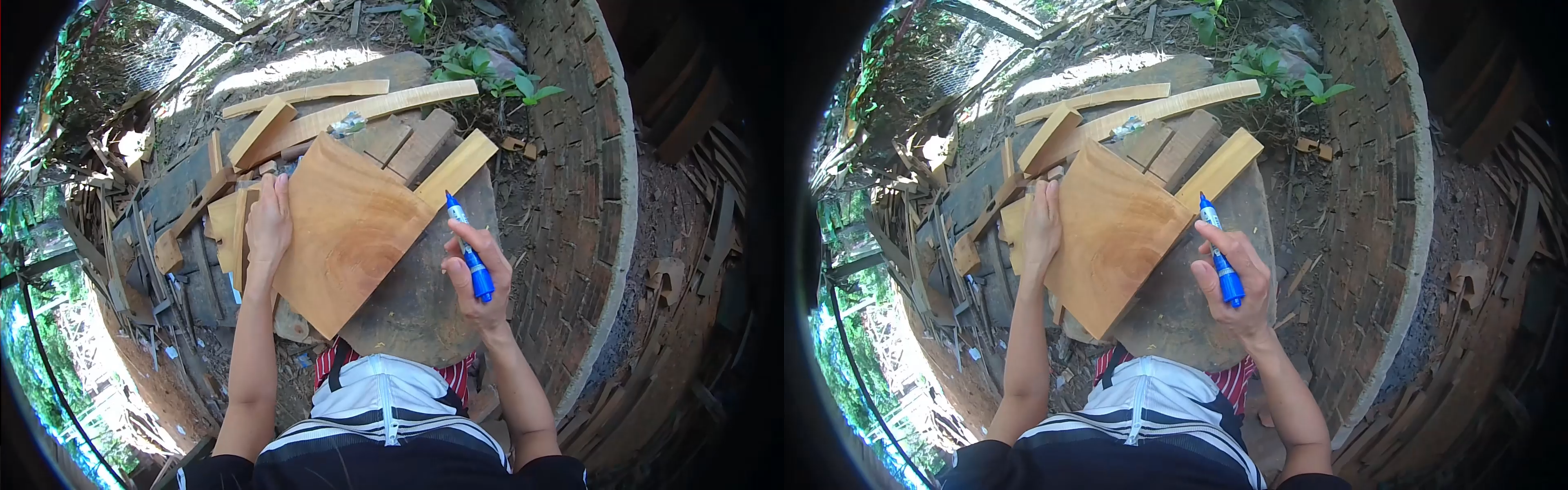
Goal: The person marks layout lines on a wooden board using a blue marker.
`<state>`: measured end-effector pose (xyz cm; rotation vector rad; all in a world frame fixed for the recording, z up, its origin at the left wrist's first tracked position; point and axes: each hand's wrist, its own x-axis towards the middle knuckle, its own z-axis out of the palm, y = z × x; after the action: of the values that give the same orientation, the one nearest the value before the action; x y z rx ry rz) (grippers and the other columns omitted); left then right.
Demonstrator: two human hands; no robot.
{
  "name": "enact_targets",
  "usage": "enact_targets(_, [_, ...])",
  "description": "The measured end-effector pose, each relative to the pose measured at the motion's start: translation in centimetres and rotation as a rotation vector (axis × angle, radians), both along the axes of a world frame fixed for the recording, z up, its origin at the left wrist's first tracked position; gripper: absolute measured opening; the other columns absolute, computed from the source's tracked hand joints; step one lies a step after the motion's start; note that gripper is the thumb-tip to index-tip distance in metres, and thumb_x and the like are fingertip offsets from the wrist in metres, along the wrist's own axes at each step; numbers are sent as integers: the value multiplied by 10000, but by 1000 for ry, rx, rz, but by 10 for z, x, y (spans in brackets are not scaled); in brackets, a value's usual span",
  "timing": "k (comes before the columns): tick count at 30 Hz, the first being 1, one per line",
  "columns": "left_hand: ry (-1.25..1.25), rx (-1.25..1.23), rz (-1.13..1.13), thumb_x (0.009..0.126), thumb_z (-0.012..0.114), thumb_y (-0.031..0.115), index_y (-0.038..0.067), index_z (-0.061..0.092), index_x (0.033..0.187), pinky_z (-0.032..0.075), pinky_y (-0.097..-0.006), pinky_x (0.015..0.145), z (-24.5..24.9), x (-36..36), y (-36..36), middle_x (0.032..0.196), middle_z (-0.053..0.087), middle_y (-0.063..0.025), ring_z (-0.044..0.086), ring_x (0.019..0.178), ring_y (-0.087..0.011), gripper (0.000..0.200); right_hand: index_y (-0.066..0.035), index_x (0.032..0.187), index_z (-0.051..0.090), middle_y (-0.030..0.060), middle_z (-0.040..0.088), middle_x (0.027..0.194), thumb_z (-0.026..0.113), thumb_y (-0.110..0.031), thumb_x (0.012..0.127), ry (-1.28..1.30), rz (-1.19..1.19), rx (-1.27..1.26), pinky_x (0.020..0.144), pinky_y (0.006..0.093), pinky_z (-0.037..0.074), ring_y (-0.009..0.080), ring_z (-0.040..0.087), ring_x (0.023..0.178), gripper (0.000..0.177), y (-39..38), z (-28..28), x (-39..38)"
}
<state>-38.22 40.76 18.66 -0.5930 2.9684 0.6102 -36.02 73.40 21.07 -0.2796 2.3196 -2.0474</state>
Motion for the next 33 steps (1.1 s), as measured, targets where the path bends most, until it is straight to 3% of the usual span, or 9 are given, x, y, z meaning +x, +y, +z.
enact_targets(6, [48,5,58,1053,289,431,76,474,1026,427,-593,683,2,10,13,830,646,-272,602,822,-505,401,-42,1224,640,135,626,928,701,-274,870,116,34,80,697,334,484,240,606,781,428,10,-7,-38])
enact_targets(14, [156,69,76,1061,318,400,56,470,1022,391,-529,601,-2,8,18,752,602,-248,574,742,-495,377,3,1227,622,163,644,973,700,-238,865,77,25,33,717,329,499,256,630,812,441,7,-15,-50])
enact_targets(28, [161,29,69,1066,331,368,37,478,1002,390,-501,595,1,2,25,755,580,-230,560,712,-475,367,15,1217,622,170,648,954,697,-183,847,84,52,23,710,326,497,266,634,806,426,4,-23,-60])
enact_targets(33, [137,41,90,1066,340,358,35,485,990,393,-493,594,2,2,24,758,581,-229,559,708,-468,362,17,1140,657,165,661,934,677,-148,838,29,88,-11,705,313,497,251,644,792,345,4,-15,-69])
